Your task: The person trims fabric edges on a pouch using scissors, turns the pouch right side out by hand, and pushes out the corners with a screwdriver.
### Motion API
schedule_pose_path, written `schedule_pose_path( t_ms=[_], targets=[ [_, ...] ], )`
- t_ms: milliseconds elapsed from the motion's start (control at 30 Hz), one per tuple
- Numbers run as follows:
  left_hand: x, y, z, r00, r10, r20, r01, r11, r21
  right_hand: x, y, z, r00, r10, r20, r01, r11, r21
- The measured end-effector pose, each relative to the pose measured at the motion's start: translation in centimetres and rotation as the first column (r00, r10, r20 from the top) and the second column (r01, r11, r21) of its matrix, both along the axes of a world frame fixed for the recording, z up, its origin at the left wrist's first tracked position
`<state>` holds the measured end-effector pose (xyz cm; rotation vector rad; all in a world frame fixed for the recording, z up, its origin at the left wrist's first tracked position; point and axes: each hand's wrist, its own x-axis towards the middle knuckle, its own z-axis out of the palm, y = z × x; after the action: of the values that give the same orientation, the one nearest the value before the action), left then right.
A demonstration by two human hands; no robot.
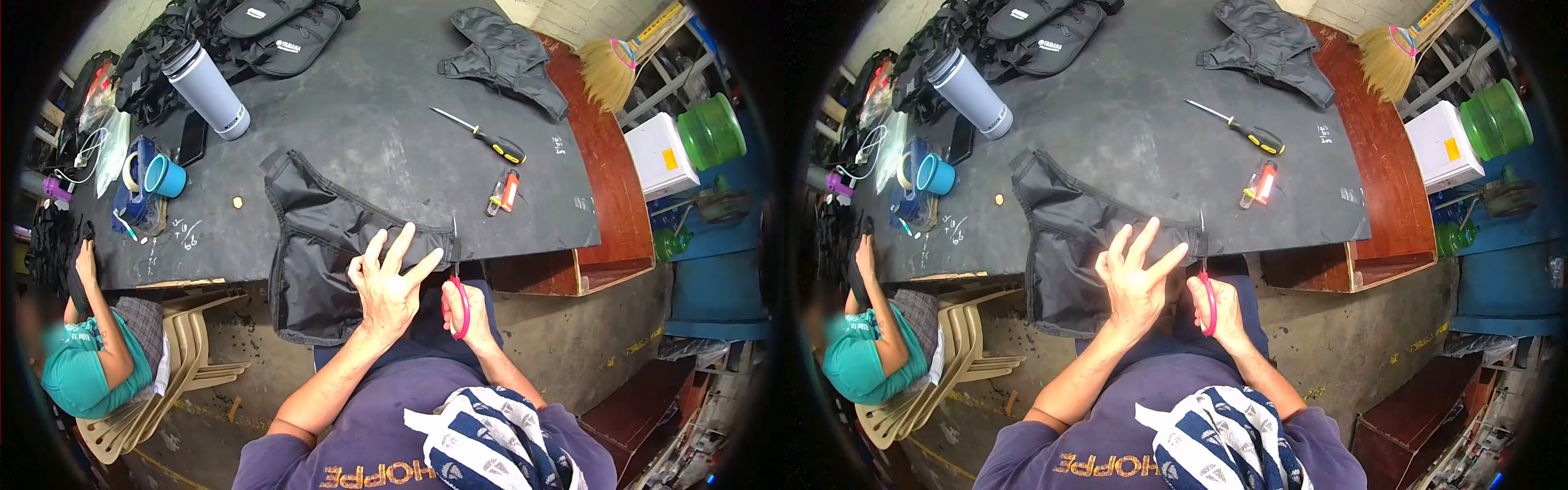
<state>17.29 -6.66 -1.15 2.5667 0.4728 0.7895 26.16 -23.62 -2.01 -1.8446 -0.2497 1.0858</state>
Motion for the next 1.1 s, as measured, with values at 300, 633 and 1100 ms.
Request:
schedule_pose_path(
  t_ms=[300,633,1100],
  targets=[
    [-1.3,4.6,1.4,0.946,-0.318,-0.066,0.318,0.948,0.002,2.6,-3.2,-1.3,0.975,0.214,-0.062,-0.172,0.9,0.401],
    [-1.2,4.5,1.4,0.945,-0.298,-0.137,0.306,0.951,0.043,5.2,-4.3,1.6,0.93,0.367,0.014,-0.366,0.92,0.145],
    [-0.2,4.3,1.5,0.966,-0.202,-0.162,0.206,0.979,0.006,4.5,-5.0,1.2,0.988,0.107,-0.111,-0.1,0.993,0.062]
  ],
)
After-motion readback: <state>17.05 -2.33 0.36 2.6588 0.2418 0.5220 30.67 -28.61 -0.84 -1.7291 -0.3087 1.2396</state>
